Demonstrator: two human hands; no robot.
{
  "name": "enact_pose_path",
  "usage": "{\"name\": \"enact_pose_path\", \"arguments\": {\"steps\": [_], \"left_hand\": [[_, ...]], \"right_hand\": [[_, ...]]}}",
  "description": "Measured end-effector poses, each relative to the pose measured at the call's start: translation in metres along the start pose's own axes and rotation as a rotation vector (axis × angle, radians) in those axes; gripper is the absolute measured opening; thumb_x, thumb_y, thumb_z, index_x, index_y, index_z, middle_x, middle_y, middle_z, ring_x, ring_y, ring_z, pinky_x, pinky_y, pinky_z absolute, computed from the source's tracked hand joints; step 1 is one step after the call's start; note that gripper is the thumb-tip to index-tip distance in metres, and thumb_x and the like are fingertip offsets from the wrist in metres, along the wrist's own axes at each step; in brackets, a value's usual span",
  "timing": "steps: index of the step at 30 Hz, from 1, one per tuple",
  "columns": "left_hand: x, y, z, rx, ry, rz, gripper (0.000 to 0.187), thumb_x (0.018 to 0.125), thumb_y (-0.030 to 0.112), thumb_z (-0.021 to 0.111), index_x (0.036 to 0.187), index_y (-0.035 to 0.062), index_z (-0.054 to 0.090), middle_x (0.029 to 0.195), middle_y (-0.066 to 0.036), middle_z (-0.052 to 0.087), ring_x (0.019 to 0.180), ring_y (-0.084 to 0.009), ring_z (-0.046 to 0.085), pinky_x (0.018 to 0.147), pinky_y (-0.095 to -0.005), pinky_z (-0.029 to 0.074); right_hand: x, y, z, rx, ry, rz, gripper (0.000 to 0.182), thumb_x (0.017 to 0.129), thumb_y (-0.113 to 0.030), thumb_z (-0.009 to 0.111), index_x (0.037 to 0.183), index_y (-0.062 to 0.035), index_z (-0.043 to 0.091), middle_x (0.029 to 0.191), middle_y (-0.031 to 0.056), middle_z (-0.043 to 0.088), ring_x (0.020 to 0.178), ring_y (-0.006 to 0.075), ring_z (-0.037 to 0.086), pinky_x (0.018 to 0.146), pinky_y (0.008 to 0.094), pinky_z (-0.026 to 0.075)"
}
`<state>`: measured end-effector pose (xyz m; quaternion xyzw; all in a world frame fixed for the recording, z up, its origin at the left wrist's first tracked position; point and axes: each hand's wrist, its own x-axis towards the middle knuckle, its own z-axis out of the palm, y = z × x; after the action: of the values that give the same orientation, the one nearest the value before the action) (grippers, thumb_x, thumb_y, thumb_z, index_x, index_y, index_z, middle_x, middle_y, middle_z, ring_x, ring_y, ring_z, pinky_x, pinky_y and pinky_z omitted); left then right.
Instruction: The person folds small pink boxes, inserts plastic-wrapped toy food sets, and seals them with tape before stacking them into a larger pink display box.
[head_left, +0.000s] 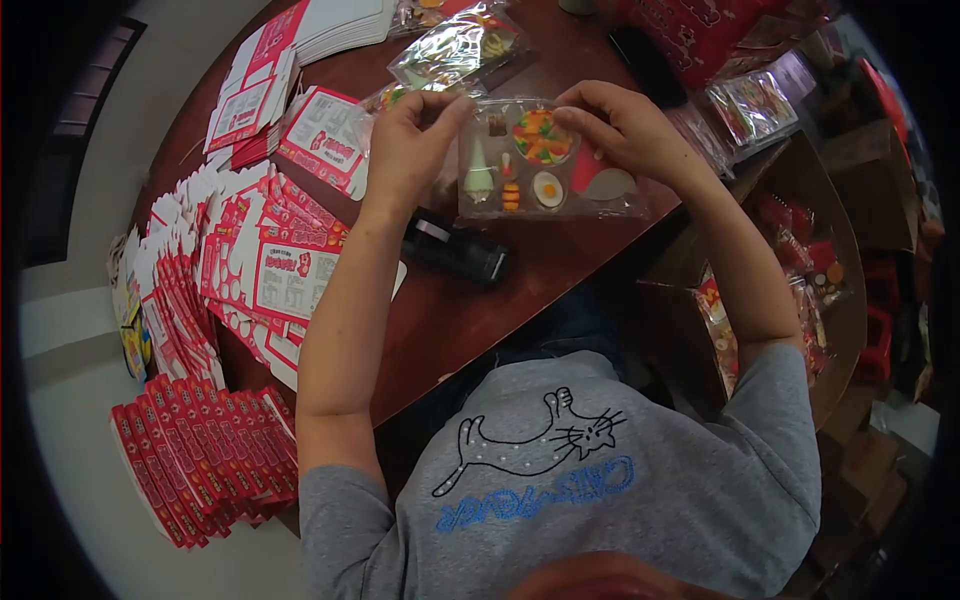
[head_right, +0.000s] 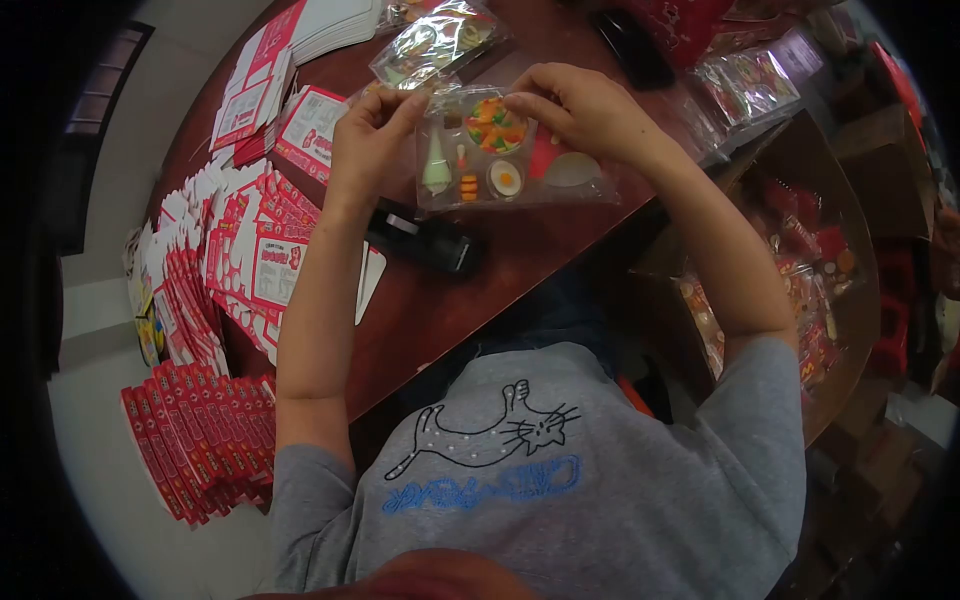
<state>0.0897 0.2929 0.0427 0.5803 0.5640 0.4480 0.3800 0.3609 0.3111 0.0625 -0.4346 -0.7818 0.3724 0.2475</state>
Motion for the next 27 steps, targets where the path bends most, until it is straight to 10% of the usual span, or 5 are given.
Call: {"name": "enact_pose_path", "arguments": {"steps": [9,13,15,16,27], "left_hand": [[0.002,-0.008,0.006,-0.149,0.021,-0.08,0.026,0.098,0.022,0.066,0.101,-0.0026,0.071,0.092,-0.006,0.074,0.084,-0.0102,0.066,0.077,-0.0256,0.052],[-0.002,0.0,0.003,-0.039,0.021,-0.026,0.025,0.1,0.021,0.063,0.104,-0.0025,0.072,0.095,-0.006,0.073,0.09,-0.01,0.065,0.083,-0.0253,0.05],[-0.01,0.01,-0.003,0.004,0.039,-0.001,0.025,0.1,0.02,0.063,0.107,-0.0018,0.072,0.096,-0.006,0.073,0.093,-0.0107,0.064,0.086,-0.0253,0.049],[-0.014,0.011,-0.01,0.053,0.056,0.05,0.024,0.1,0.019,0.063,0.107,-0.0016,0.072,0.097,-0.006,0.073,0.093,-0.0111,0.064,0.086,-0.0254,0.049],[-0.071,-0.041,-0.13,0.206,0.193,0.022,0.02,0.103,0.013,0.059,0.112,-0.0018,0.068,0.107,-0.008,0.07,0.102,-0.0133,0.064,0.095,-0.0283,0.049]], "right_hand": [[-0.008,0.039,0.004,-0.044,0.142,-0.116,0.031,0.103,-0.031,0.055,0.111,-0.0037,0.067,0.101,0.0178,0.069,0.095,0.0356,0.066,0.082,0.0392,0.051],[-0.021,0.048,-0.004,-0.11,0.184,-0.084,0.031,0.104,-0.031,0.053,0.113,-0.0032,0.065,0.101,0.018,0.068,0.094,0.0344,0.066,0.082,0.0388,0.051],[-0.042,0.048,-0.024,0.004,0.084,0.084,0.033,0.107,-0.028,0.049,0.119,0.0001,0.063,0.103,0.012,0.069,0.095,0.0176,0.064,0.088,0.0314,0.05],[-0.054,0.063,-0.034,0.063,0.163,0.049,0.034,0.105,-0.031,0.051,0.116,-0.0008,0.064,0.101,0.0166,0.068,0.093,0.028,0.066,0.085,0.035,0.051],[-0.165,0.195,-0.173,0.539,1.384,0.399,0.033,0.109,-0.027,0.045,0.124,-0.0008,0.058,0.109,0.0093,0.067,0.097,0.0158,0.065,0.087,0.0293,0.053]]}}
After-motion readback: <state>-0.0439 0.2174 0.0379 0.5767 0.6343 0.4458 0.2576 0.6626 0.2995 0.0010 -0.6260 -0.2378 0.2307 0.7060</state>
